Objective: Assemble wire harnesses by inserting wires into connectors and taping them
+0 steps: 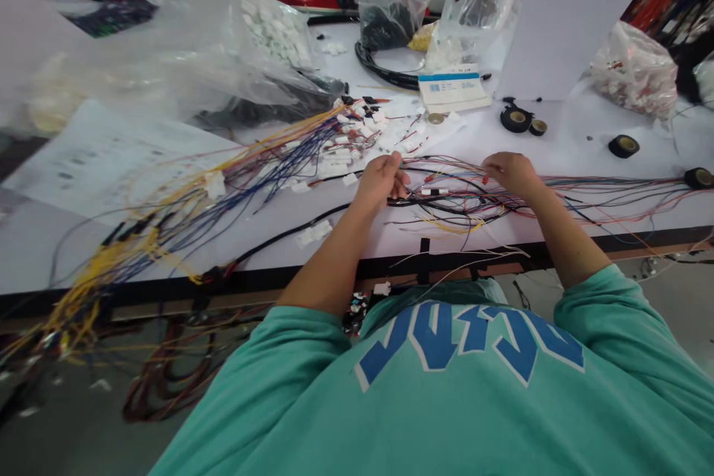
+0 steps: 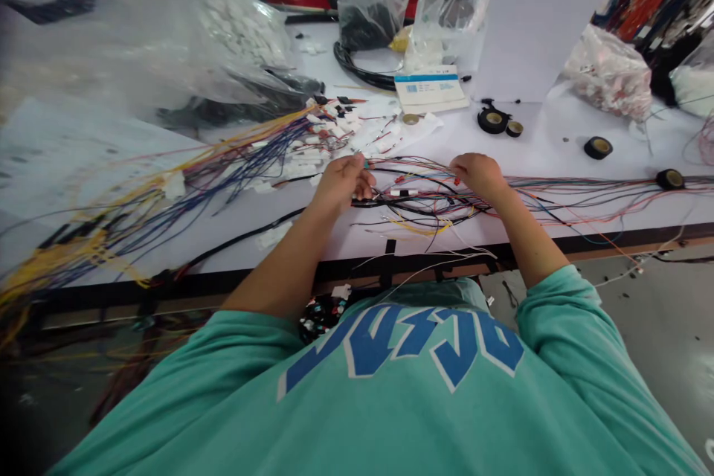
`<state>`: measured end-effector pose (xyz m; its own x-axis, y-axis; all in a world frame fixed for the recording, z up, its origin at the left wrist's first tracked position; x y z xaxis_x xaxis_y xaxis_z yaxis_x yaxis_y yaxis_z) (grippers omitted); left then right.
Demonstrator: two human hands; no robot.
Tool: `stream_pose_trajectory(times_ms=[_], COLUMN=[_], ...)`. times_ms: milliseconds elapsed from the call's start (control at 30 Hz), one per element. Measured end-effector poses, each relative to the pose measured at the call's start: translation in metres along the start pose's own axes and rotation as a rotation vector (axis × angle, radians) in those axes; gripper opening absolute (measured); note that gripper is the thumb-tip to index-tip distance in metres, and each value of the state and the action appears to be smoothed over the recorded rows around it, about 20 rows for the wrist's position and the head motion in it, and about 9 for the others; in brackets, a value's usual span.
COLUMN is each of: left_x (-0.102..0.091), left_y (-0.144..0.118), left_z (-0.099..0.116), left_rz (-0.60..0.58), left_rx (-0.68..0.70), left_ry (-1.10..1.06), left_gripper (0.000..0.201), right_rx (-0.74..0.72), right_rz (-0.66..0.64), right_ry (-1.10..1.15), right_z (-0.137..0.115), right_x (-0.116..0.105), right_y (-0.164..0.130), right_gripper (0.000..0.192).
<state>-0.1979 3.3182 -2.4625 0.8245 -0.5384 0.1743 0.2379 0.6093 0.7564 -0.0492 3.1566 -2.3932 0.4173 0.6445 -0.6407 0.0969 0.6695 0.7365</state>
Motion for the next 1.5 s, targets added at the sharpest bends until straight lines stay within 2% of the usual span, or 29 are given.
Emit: stream_pose_trajectory(times_ms=[100, 200, 400, 633, 800, 867, 933, 1000, 1100, 1167, 1333, 1400, 1500], left_x=[0.001, 0.002, 0.007, 0.01, 0.011, 0.011, 0.01, 0.009, 0.006, 0.005, 0.001, 0.001, 0.0], left_y=[0.001, 0.001, 0.002, 0.003, 0.003, 0.004, 0.004, 0.005, 0.006, 0.007, 0.007, 0.009, 0.012], left_z=[0.003, 0.002, -0.002, -0.004, 0.007, 0.012, 0.012, 0.009, 0.005, 0.003, 0.0, -0.001, -0.002], left_rz=[0.017, 0.028, 0.013, -0.001, 0.0, 0.001, 0.007, 0.024, 0.046, 0.05, 0.071, 0.068, 0.061], left_rx=[0.011, 0.014, 0.021, 0.036, 0.138, 0.185, 0.198, 0.181, 0.156, 0.149, 0.143, 0.156, 0.196], left_ry=[-0.074, -0.1, -0.107, -0.091, -0.089, -0.073, -0.068, -0.076, -0.085, -0.076, -0.063, -0.079, -0.085], left_gripper=[0.038, 0.039, 0.042, 0.038, 0.029, 0.026, 0.024, 0.023, 0.024, 0.026, 0.029, 0.031, 0.035], right_rx=[-0.086, -0.116, -0.092, -0.083, 0.109, 0.175, 0.158, 0.024, -0.187, -0.211, -0.082, -0.055, 0.035], right_rz=[-0.082, -0.126, -0.135, -0.071, 0.072, 0.087, 0.045, -0.022, -0.11, -0.153, -0.198, -0.225, -0.308], right_ry=[-0.046, -0.181, -0.31, -0.299, -0.175, -0.086, -0.005, 0.057, 0.129, 0.189, 0.239, 0.192, 0.132], right_z=[-0.037, -0.067, -0.093, -0.095, -0.071, -0.058, -0.051, -0.054, -0.058, -0.05, -0.015, -0.007, -0.001], right_x=[0.014, 0.028, 0.039, 0.038, 0.022, 0.022, 0.028, 0.033, 0.029, 0.02, 0.006, 0.012, 0.034], right_y=[0.0, 0.007, 0.026, 0.029, 0.041, 0.05, 0.059, 0.061, 0.04, 0.018, -0.042, -0.064, -0.092], right_gripper=[0.031, 0.033, 0.039, 0.04, 0.045, 0.044, 0.043, 0.045, 0.042, 0.035, 0.027, 0.025, 0.019])
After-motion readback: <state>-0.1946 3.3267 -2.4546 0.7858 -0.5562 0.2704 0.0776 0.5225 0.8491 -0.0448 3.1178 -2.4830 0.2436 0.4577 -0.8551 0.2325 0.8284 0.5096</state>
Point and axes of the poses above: each hand's wrist, its own y-axis towards the middle knuckle, its own x-axis out of the palm, z = x × y, the point moved 10 cm from there along y, towards the middle knuckle, and after that the axes turned 8 degrees about x, right-handed, at the moved point
